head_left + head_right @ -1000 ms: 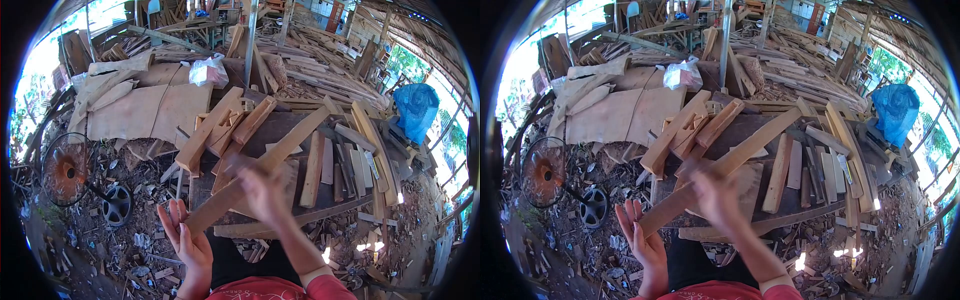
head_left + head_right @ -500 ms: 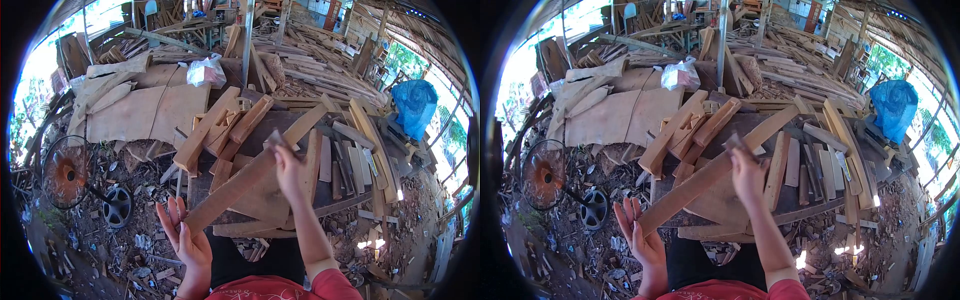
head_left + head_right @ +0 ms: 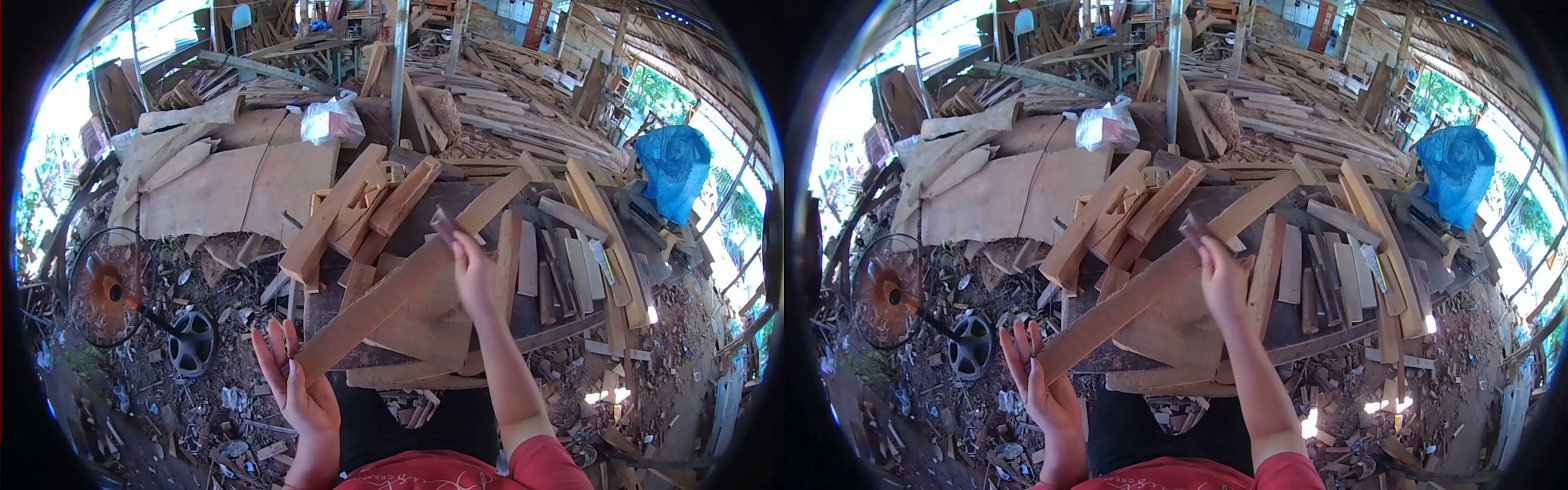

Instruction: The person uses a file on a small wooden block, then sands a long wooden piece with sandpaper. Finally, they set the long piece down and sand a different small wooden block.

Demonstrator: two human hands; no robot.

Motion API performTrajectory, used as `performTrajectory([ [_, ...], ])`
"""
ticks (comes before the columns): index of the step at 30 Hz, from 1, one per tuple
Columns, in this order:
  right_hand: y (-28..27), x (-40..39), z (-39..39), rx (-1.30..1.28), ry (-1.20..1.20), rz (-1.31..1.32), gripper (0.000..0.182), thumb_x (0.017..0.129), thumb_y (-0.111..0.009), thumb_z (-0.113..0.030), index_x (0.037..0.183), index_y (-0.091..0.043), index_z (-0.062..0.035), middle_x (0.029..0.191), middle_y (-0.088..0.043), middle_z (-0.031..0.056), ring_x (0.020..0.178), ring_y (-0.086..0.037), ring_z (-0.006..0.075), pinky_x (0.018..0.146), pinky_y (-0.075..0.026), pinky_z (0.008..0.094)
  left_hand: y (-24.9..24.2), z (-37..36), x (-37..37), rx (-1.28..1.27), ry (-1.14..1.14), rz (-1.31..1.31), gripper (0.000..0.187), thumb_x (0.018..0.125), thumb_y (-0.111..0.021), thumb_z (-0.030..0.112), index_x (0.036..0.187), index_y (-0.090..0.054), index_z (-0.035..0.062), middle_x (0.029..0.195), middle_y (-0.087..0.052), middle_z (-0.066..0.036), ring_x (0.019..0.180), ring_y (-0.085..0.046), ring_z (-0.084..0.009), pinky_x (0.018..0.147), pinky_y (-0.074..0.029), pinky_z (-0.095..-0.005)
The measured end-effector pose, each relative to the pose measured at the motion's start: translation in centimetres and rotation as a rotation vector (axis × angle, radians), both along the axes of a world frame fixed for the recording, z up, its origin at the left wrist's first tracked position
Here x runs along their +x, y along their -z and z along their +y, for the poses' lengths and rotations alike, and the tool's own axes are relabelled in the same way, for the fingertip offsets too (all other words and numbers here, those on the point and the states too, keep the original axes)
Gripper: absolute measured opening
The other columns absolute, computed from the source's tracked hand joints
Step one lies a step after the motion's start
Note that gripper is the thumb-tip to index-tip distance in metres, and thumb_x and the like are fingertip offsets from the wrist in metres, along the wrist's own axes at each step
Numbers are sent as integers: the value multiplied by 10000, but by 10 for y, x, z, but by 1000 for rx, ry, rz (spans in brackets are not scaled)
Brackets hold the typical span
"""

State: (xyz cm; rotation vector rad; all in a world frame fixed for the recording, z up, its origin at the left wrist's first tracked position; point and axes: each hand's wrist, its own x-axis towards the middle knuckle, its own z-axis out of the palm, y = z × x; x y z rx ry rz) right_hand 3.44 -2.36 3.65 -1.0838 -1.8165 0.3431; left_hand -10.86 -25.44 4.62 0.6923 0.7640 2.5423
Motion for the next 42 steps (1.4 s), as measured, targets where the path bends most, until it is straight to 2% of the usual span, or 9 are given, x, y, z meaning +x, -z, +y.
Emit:
performTrajectory([
  [4, -17, -10, -16, -69, -3, -52, 238, 909, -476, -245, 1104, -556, -134, 909, -648, 101, 867, -621, 275, 988, -173, 625, -1, 0, 4, -3, 12, 25, 583, 888, -336, 10, 1416, -97, 69, 1421, -273, -129, 1324, -242, -290, 1069, -222, -419],
  [5, -20, -17, -37, 55, -75, -143, 227, 883, -532, -159, 1088, -575, -75, 965, -629, 169, 817, -634, 276, 859, -415, 392, -1, 1, 4, -2, 11, 25, 583, 888, -336, 10, 1416, -97, 69, 1421, -273, -129, 1324, -242, -290, 1069, -222, -419],
  [8, -25, -35, -111, -31, -605, -111, 364, 845, -579, -159, 1200, -517, -115, 978, -635, 82, 873, -609, 224, 1008, -236, 506, -2, 4, 1, -16, -15, 38, 584, 888, -343, 16, 1416, -100, 69, 1424, -270, -126, 1326, -235, -293, 1070, -216, -423],
  [13, -28, -29, -134, 87, -611, -377, 433, 818, -591, -131, 1239, -490, -129, 1072, -609, 40, 910, -602, 182, 956, -44, 689, -5, 1, 2, -12, 1, 78, 578, 892, -340, 17, 1416, -104, 71, 1431, -253, -124, 1327, -228, -303, 1068, -212, -442],
  [20, -7, 15, 13, -125, 141, -184, 312, 908, -476, -209, 1208, -489, -122, 959, -630, 169, 919, -608, 325, 953, -266, 586, 6, -3, 3, -23, 25, 40, 574, 898, -339, 17, 1417, -100, 74, 1435, -243, -129, 1328, -225, -304, 1070, -208, -445],
  [30, -30, -54, -154, 129, -662, -316, 476, 796, -591, -131, 1254, -460, -120, 841, -639, 56, 866, -616, 226, 956, -168, 649, 6, -1, -2, -49, 22, -17, 566, 903, -350, 29, 1417, -119, 83, 1437, -236, -130, 1314, -260, -292, 1061, -236, -405],
  [36, -23, -38, -130, 65, -523, -298, 450, 798, -603, -161, 1232, -491, -121, 777, -649, 29, 747, -642, 221, 991, -50, 652, 2, 0, -1, -39, -8, 80, 567, 911, -351, 50, 1420, -103, 87, 1452, -196, -127, 1322, -240, -292, 1064, -222, -414],
  [38, -16, -25, -88, 57, -279, -332, 386, 836, -571, -176, 1207, -506, -91, 831, -657, 82, 782, -645, 236, 979, -72, 653, 3, 1, -1, -39, -7, 74, 567, 912, -348, 51, 1420, -98, 86, 1453, -192, -131, 1324, -234, -297, 1066, -215, -415],
  [42, -11, 11, -5, -66, 65, -106, 295, 891, -510, -198, 1151, -529, -61, 928, -621, 212, 828, -629, 324, 766, -463, 456, 6, -1, 0, -41, -8, 76, 564, 913, -337, 45, 1421, -94, 85, 1453, -189, -134, 1327, -227, -300, 1069, -208, -413],
])
